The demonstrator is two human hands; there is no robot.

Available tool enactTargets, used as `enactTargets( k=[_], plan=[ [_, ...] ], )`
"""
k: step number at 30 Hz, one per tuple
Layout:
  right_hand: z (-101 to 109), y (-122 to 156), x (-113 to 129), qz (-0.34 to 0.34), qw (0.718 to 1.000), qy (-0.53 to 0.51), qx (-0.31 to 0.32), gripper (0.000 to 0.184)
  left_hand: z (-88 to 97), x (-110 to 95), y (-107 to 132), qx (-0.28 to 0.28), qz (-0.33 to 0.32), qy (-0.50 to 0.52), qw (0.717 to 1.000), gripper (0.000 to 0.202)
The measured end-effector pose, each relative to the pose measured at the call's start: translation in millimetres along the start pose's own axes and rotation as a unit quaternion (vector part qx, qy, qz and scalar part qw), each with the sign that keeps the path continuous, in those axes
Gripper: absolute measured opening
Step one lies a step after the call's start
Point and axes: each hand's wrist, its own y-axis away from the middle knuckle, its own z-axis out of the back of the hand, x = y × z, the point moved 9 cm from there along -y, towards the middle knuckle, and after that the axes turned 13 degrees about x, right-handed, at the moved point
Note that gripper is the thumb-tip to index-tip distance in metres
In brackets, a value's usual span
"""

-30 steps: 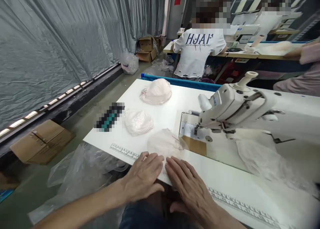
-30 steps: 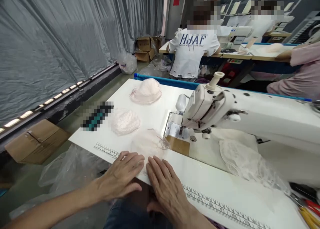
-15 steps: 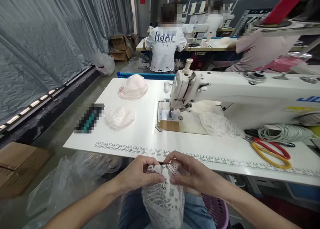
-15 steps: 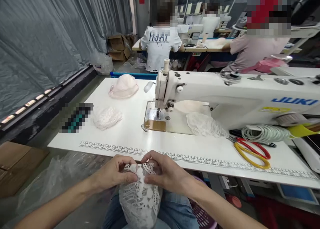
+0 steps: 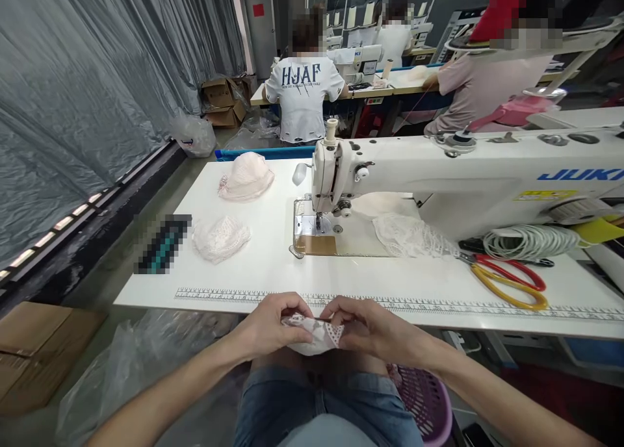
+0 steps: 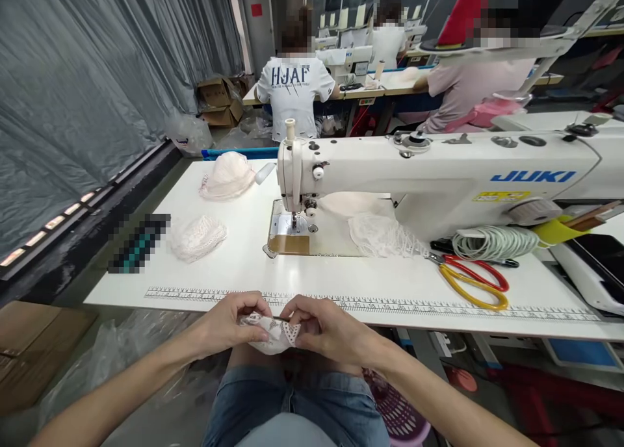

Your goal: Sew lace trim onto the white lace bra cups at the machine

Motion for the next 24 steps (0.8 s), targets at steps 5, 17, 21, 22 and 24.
enactTargets(
  k=[5, 17, 21, 22, 24],
  plan=[
    [2, -5, -11, -0.032, 0.999, -0.001, -0.023, 0.027, -6.0, -1, -6, 0.014, 0.000, -0.019, 1.000, 0.020],
    [18, -4, -13, -0.060, 0.996, 0.034, -0.050, 0.029, 9.6, 10, -1, -0.012, 0.002, 0.077, 0.997, 0.021],
    [18, -8, -18, -0.065, 0.996, 0.039, -0.051, 0.024, 20.0, 9, 0, -0.057, -0.016, 0.047, 0.997, 0.026],
    [18, -8, -18, -0.063, 0.996, 0.035, -0.052, 0.022, 21.4, 8, 0, -0.060, -0.025, 0.046, 0.997, 0.030],
    [17, -10, -17, -0.059, 0.996, 0.028, -0.058, 0.021, 19.5, 7, -1, -0.044, -0.037, 0.061, 0.997, 0.034]
  ],
)
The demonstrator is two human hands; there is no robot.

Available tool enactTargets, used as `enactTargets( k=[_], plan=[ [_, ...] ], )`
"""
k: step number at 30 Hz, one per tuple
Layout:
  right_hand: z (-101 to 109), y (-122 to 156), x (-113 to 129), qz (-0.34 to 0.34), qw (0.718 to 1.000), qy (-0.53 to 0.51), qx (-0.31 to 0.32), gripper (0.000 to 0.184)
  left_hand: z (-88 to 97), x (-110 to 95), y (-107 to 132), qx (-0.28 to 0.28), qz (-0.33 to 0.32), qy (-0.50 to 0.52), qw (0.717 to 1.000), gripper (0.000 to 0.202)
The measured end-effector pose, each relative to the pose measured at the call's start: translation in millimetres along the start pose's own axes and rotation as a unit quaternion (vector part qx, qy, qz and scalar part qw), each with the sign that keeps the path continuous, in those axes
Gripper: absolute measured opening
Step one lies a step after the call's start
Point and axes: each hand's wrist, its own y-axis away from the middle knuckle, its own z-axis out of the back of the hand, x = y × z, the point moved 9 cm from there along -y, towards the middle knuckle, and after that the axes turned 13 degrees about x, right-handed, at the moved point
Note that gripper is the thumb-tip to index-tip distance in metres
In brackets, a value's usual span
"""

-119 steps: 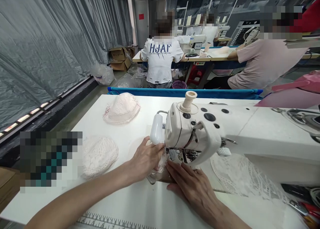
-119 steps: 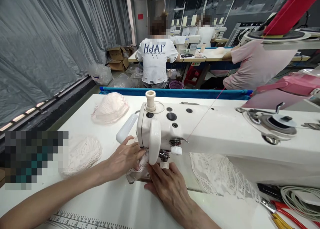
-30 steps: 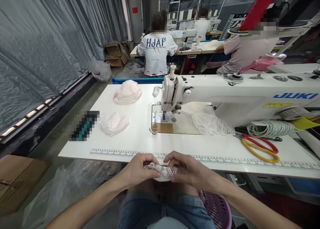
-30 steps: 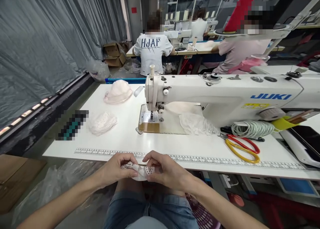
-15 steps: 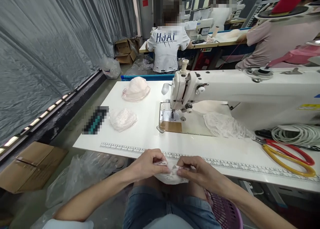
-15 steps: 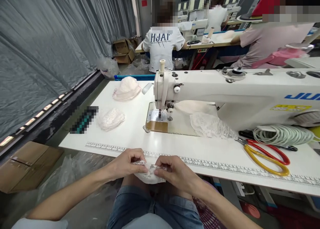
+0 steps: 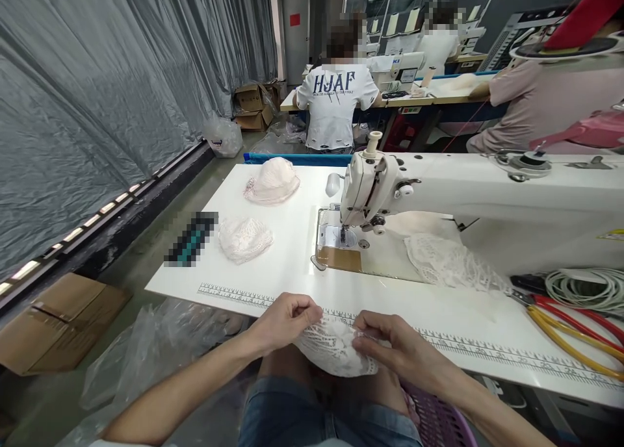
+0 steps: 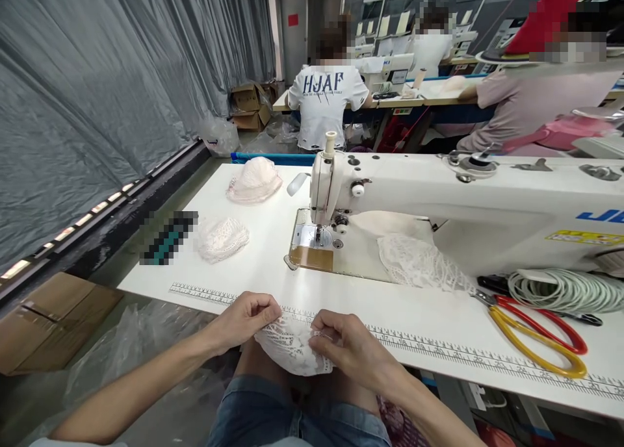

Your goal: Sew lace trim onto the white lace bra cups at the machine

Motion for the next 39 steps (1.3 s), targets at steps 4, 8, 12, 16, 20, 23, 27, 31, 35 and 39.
enactTargets(
  k=[4, 8, 12, 16, 20, 23, 27, 31, 35, 39],
  plan=[
    [-6, -3, 5, -0.003, 1.000, -0.007, 0.009, 0.020, -9.7, 2, -3, 0.038, 0.021, -0.001, 0.999, 0.039],
    [-5, -1, 9, -0.002, 1.000, 0.010, -0.005, 0.018, -8.4, 1, -6, 0.017, 0.025, -0.074, 0.997, 0.031],
    [-1, 0, 8, -0.006, 1.000, 0.014, -0.014, 0.020, -7.0, 1, -9, 0.029, 0.028, -0.076, 0.996, 0.028],
    [3, -2, 7, 0.003, 1.000, 0.019, -0.014, 0.022, -5.2, -1, -12, 0.037, 0.026, -0.084, 0.995, 0.024],
    [6, -3, 6, 0.017, 1.000, -0.001, -0.016, 0.025, 1.9, -5, -11, 0.014, 0.024, -0.091, 0.995, 0.022],
    [4, -8, 8, 0.025, 0.999, -0.019, -0.013, 0.026, 15.6, -19, -11, -0.004, 0.021, -0.099, 0.995, 0.023],
    [9, -29, 17, 0.029, 0.999, 0.020, -0.027, 0.032, 42.3, -59, -33, 0.032, 0.009, -0.214, 0.976, 0.025],
    [49, -50, 25, 0.033, 0.970, 0.203, -0.133, 0.041, 68.6, -87, -92, 0.086, -0.021, -0.381, 0.921, 0.016],
    [99, -50, 12, 0.022, 0.939, 0.270, -0.211, 0.034, 82.8, -78, -148, 0.113, -0.021, -0.388, 0.914, 0.011],
    [107, -41, 19, 0.127, 0.885, 0.385, -0.229, 0.028, 80.2, -66, -170, 0.130, -0.020, -0.385, 0.913, 0.010]
  ],
)
